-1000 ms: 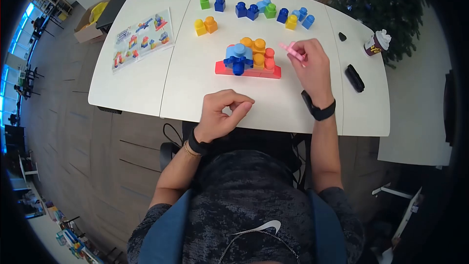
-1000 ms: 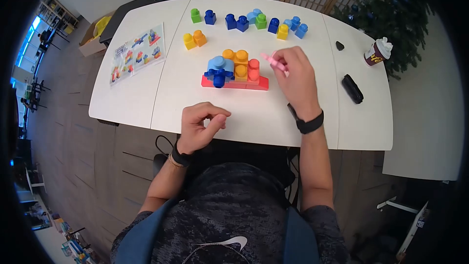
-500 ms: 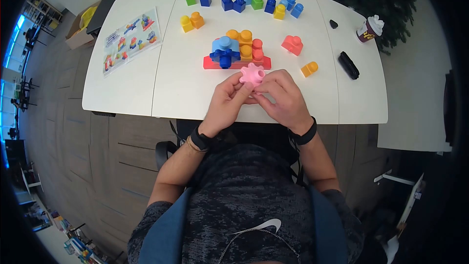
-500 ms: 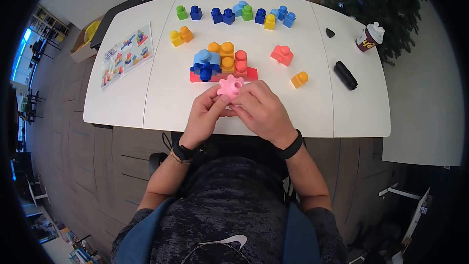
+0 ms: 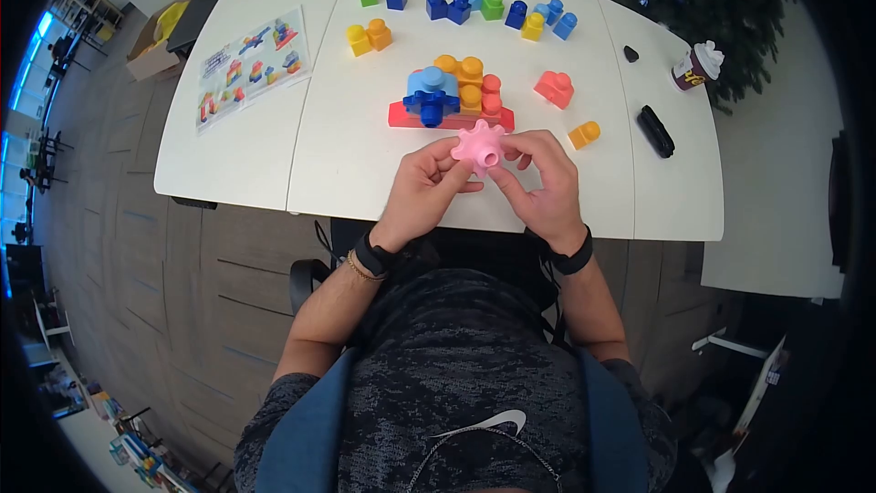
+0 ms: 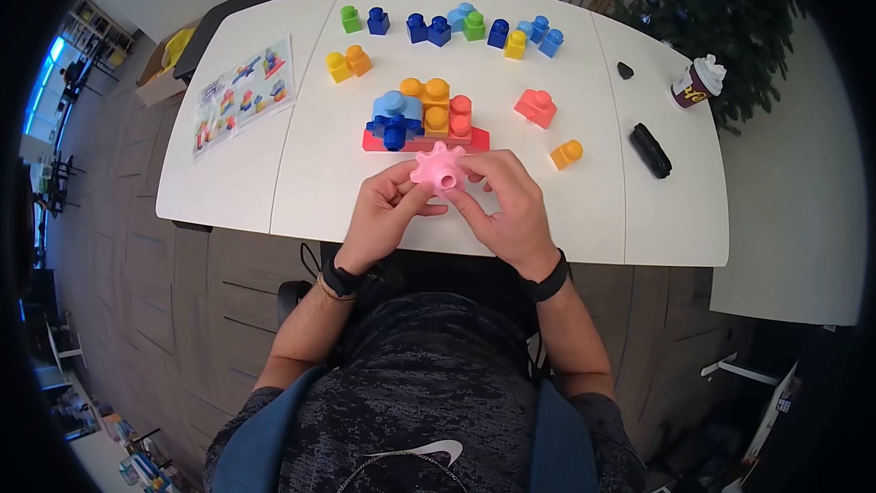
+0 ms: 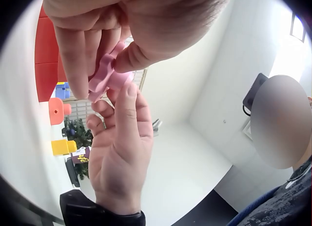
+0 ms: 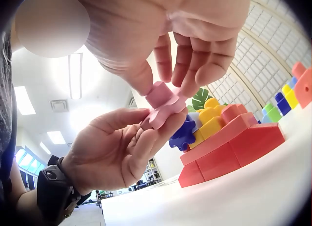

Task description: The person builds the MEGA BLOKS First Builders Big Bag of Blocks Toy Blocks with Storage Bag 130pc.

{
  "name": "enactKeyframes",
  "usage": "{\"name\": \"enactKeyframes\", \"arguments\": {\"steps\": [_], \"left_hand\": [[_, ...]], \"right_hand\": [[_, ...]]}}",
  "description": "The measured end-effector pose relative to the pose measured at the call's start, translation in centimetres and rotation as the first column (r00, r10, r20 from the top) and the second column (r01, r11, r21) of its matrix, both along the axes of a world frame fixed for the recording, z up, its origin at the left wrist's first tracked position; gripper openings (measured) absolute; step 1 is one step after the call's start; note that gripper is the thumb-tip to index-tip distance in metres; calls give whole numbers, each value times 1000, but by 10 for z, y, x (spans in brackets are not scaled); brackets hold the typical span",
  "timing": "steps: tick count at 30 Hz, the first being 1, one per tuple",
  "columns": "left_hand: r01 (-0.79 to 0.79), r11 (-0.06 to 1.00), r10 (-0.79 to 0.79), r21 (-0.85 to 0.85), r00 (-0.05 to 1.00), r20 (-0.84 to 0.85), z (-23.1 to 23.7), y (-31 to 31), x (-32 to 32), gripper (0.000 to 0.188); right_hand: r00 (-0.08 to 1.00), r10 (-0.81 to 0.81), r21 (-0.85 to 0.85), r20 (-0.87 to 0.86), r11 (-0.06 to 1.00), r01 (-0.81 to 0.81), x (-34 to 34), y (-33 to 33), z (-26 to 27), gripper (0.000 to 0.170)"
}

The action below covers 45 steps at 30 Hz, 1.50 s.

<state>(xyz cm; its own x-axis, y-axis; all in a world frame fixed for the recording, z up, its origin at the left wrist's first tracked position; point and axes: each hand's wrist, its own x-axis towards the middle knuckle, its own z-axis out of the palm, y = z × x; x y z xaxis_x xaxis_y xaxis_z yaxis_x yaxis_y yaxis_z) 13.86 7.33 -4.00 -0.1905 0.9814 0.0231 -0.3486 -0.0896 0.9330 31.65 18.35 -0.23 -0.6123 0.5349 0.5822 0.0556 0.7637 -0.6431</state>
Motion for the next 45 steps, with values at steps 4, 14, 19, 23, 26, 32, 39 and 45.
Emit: {"name": "enactKeyframes", "arguments": {"steps": [4,14,19,23,26,32,39,45], "left_hand": [[-24,1000,24,1,1000,-21,-9,-2,1,39],[-47,997,50,56,997,-65,-6,-1,1,36],[-58,997,62,52,996,-63,-5,-4,1,33],[-105,994,105,-2,994,12,-12,-5,0,33],[-110,993,105,46,988,114,-7,-3,1,33],[-100,988,116,121,984,-137,-10,-8,-5,24],[-73,880,380,470,702,-602,15,-18,-18,22],[100,817,446,568,516,-731,27,-19,-20,34]], "right_hand": [[1000,12,-23,16,1000,-12,-3,-4,-2,37],[995,89,-71,44,994,-86,0,-4,-1,32],[980,188,-91,72,979,-181,0,6,0,19],[992,-105,23,77,994,103,1,45,8,13],[864,-438,349,248,872,342,5,94,-5,34],[536,-551,409,640,834,370,3,137,-7,34],[967,-110,10,230,994,110,15,55,53,33],[986,110,109,128,986,-125,23,9,52,42]]}}
